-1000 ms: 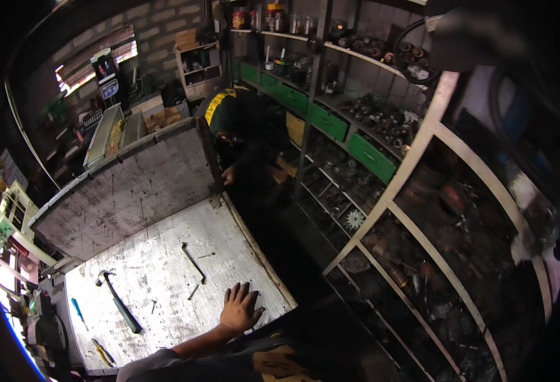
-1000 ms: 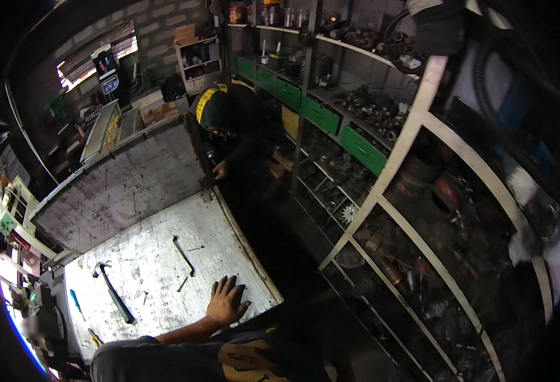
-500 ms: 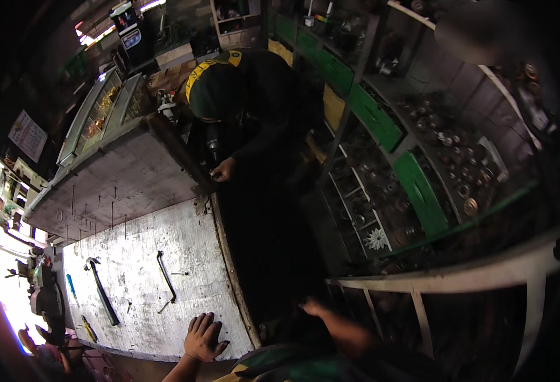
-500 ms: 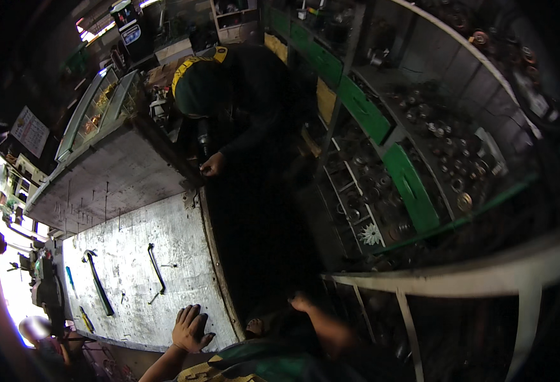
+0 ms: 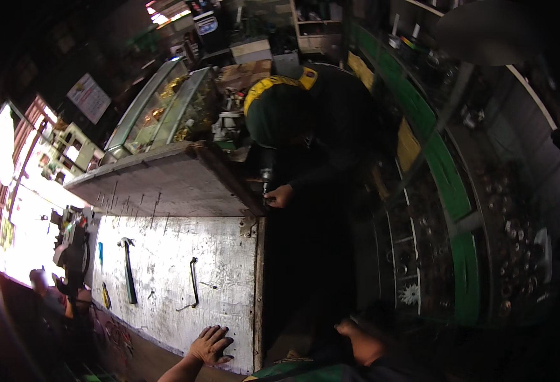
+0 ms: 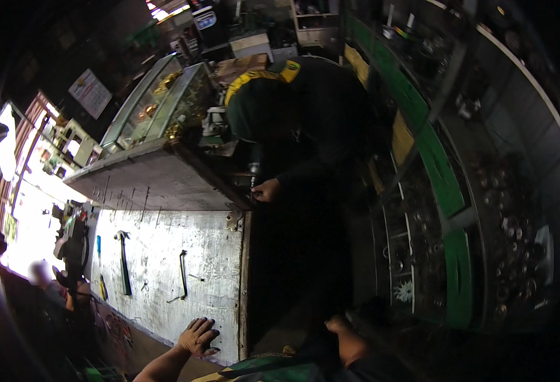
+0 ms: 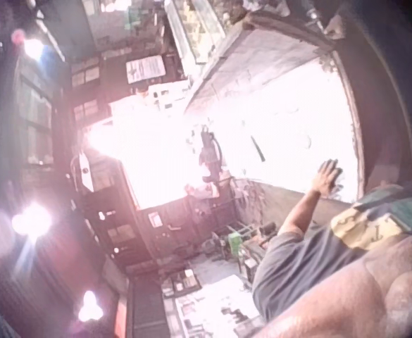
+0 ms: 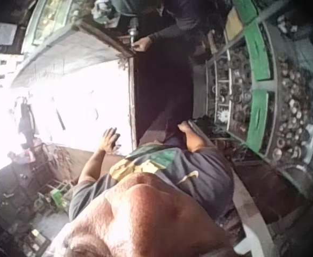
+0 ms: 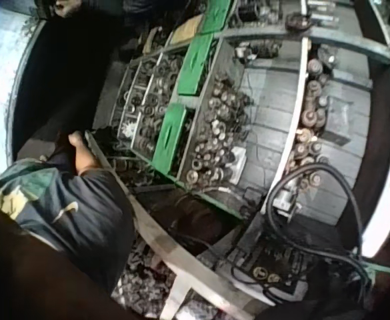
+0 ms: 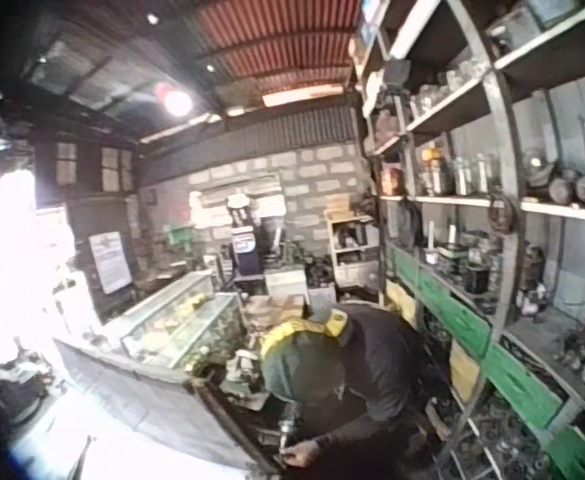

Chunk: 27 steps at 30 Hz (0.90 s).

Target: The person retrieves a drill bit and uses a cordless impact driver to fasten screws into a large metal sheet or frame on a workbench. Another person assists by holding the metal piece steady during the process.

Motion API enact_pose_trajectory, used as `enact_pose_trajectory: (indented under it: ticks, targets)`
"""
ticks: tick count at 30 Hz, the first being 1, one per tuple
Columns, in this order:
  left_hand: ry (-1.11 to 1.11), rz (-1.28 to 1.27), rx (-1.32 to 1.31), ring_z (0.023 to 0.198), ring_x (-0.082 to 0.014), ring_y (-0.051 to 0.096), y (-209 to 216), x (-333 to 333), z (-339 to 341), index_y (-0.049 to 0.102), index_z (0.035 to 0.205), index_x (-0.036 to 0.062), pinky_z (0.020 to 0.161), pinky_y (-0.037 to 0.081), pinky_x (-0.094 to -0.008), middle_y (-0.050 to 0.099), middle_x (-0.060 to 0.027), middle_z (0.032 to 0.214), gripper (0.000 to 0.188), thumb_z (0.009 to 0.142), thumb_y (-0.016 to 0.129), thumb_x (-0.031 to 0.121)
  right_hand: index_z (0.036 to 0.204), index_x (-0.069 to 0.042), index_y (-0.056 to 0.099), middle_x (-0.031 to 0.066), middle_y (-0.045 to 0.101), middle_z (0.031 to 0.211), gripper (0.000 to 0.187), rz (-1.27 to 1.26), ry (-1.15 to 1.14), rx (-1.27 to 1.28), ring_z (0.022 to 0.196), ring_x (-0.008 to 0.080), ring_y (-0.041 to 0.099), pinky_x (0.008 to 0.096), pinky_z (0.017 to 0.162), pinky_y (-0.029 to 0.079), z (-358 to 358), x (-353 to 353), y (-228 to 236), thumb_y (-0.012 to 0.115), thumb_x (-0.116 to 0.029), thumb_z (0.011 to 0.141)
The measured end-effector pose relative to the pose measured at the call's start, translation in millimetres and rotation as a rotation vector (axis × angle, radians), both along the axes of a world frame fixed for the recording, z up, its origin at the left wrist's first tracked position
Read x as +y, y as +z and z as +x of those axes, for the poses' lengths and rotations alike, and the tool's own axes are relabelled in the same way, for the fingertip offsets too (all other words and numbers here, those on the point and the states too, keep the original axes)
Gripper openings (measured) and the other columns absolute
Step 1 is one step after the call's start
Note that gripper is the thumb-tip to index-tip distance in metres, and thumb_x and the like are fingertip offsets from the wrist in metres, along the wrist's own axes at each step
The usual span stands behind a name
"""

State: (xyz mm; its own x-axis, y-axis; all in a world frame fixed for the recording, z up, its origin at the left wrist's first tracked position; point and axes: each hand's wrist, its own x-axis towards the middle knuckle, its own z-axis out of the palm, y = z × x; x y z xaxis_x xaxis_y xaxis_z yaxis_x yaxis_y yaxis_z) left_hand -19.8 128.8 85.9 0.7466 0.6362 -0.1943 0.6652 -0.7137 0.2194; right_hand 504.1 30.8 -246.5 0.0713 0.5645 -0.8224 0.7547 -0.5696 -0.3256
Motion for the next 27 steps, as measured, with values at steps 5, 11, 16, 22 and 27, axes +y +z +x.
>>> enact_pose_trajectory:
  ticks: [5,11,16,22,27]
  targets:
    - [0.017,-0.038,-0.024,0.141,-0.0435,0.050,0.9,-2.7,-3.3,0.064,0.137,0.0221,0.118,0.037,-0.0592,0.054,-0.0161,0.154,0.070,0.084,0.070,0.067,0.128,-0.001,0.073,0.0243,0.070,0.133,0.055,-0.116,0.034,-0.055,0.125,0.0396,0.067,0.0472,0.109,0.051,13.1,50.0,45.9,0.063,-0.049,0.102]
    - [0.020,-0.076,-0.049,0.147,-0.0457,0.044,1.9,-3.8,-6.6,0.061,0.143,0.0241,0.121,0.033,-0.0614,0.046,-0.0175,0.162,0.071,0.087,0.068,0.066,0.121,-0.002,0.076,0.0222,0.074,0.123,0.048,0.022,0.051,-0.074,0.116,0.0365,0.071,0.0441,0.103,0.054,24.1,75.2,46.3,0.065,-0.044,0.101]
    - [0.003,-0.084,-0.069,0.149,-0.0439,0.041,7.5,-3.0,-9.5,0.054,0.151,0.0208,0.123,0.032,-0.0586,0.041,-0.0172,0.166,0.071,0.093,0.064,0.062,0.102,-0.001,0.079,0.0156,0.077,0.091,0.042,0.089,0.146,-0.075,0.084,0.0288,0.074,0.0432,0.083,0.058,23.4,78.3,45.3,0.067,-0.041,0.101]
    - [0.012,-0.065,-0.148,0.152,-0.0415,0.039,14.2,-6.6,-12.9,0.052,0.152,0.0156,0.125,0.029,-0.0575,0.039,-0.0171,0.167,0.071,0.097,0.061,0.058,0.099,0.000,0.077,0.0135,0.075,0.083,0.039,0.093,0.075,0.000,0.073,0.0236,0.069,0.0435,0.073,0.056,9.9,51.0,56.9,0.069,-0.038,0.101]
    - [-0.015,-0.012,-0.215,0.153,-0.0409,0.038,19.2,-10.5,-19.3,0.051,0.152,0.0089,0.126,0.028,-0.0561,0.040,-0.0191,0.167,0.072,0.098,0.060,0.056,0.103,0.000,0.078,0.0130,0.075,0.082,0.039,0.027,-0.043,-0.007,0.072,0.0246,0.070,0.0437,0.071,0.056,-19.0,9.2,78.9,0.069,-0.039,0.100]
